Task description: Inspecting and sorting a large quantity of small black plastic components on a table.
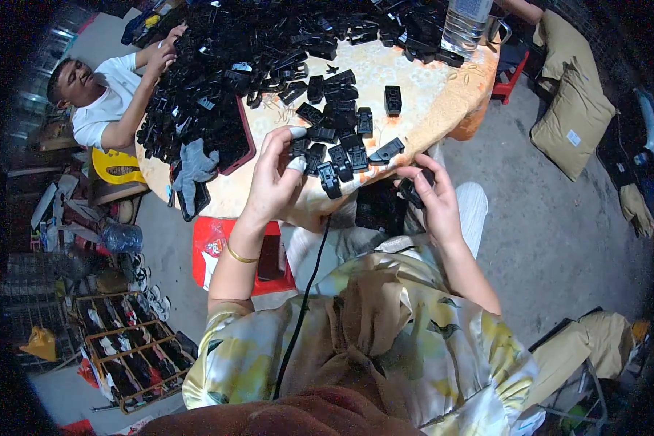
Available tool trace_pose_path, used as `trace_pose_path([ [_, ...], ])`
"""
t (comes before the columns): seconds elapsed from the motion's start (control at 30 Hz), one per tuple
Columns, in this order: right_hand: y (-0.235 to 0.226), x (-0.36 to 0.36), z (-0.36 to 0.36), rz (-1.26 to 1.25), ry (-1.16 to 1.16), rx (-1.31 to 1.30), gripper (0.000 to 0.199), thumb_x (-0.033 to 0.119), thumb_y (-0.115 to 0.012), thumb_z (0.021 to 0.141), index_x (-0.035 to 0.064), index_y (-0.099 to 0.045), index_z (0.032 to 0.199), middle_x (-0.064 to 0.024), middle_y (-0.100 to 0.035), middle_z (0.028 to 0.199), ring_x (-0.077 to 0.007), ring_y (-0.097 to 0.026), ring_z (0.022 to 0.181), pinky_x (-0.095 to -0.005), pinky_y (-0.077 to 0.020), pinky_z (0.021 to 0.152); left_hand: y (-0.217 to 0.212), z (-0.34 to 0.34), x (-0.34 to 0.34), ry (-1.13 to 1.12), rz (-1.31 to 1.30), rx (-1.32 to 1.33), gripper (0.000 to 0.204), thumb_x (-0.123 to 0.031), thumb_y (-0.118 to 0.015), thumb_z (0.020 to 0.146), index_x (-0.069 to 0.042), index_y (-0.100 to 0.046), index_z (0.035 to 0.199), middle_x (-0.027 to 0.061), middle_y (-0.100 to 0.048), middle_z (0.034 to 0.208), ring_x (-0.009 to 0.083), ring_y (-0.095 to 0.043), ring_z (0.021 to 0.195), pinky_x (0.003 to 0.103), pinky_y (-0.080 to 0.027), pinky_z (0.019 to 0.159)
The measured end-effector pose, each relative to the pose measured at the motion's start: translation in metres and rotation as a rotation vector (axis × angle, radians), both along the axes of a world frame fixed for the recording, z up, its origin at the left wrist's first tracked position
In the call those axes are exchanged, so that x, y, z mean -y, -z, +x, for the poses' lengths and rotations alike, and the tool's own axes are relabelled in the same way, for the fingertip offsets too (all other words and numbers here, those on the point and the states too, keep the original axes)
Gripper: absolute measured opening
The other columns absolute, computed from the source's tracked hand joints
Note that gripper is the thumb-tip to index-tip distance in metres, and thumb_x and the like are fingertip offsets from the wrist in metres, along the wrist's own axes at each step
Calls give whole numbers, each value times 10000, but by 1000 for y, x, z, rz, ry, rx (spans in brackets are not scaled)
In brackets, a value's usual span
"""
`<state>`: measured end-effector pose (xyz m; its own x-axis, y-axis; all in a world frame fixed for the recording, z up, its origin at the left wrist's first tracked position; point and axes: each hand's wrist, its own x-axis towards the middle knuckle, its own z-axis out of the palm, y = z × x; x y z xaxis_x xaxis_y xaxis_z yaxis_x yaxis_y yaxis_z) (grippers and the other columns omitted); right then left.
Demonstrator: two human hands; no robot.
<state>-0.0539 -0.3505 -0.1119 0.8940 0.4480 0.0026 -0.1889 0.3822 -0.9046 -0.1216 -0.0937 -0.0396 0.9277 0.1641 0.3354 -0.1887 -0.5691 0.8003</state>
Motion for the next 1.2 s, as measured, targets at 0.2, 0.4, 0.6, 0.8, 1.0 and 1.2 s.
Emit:
trace_pose_path([
  [0.2, -2, 5, 7, 254, -113, -363, 402, 329, -358, 973, 56, -408, 1265, -157, -591, 1044, -219, -616, 869, -280, -541, 603, -4, -5, 16, -12, 241, -3, 817, -155, -824, 558, -2, -398, 1238, 230, -351, 1280, 381, -404, 1168, 392, -387, 966],
  [0.4, -8, 6, 7, 427, -128, -524, 445, 342, -314, 980, -1, -433, 1237, -253, -517, 1189, -366, -547, 1072, -428, -534, 820, -8, -9, 35, 29, 368, 4, 872, -100, -837, 509, -27, -393, 1256, 249, -296, 1324, 421, -350, 1190, 450, -346, 988],
  [0.6, -16, 9, 2, 409, -190, -492, 399, 252, -360, 973, -4, -401, 1276, -255, -483, 1241, -363, -503, 1143, -454, -465, 923, -3, -16, 44, 48, 378, -10, 763, -11, -756, 565, -31, -410, 1245, 268, -292, 1320, 446, -348, 1206, 449, -342, 996],
  [0.8, -7, 8, -3, -30, -234, -89, 410, 136, -531, 901, 17, -421, 1278, -162, -490, 1264, -233, -474, 1172, -330, -381, 979, 3, -23, 54, 16, 405, -117, 576, 42, -635, 597, -25, -492, 1151, 254, -299, 1323, 427, -377, 1167, 439, -352, 975],
  [1.0, -32, 4, 2, -653, 212, 760, 377, 148, -625, 807, 8, -541, 1147, -151, -527, 1220, -277, -494, 1147, -352, -386, 952, 19, -30, 52, 78, 452, 122, 451, 35, -619, 637, -20, -546, 1079, 225, -416, 1245, 415, -440, 1095, 429, -382, 931],
  [1.2, -62, -27, 40, -607, 307, 1046, 454, 157, -649, 785, 26, -523, 1201, -180, -472, 1285, -314, -468, 1180, -381, -386, 972, 3, -27, 52, 283, 576, 129, 526, -123, -650, 658, -84, -502, 1162, 126, -412, 1327, 303, -452, 946, 392, -362, 856],
])
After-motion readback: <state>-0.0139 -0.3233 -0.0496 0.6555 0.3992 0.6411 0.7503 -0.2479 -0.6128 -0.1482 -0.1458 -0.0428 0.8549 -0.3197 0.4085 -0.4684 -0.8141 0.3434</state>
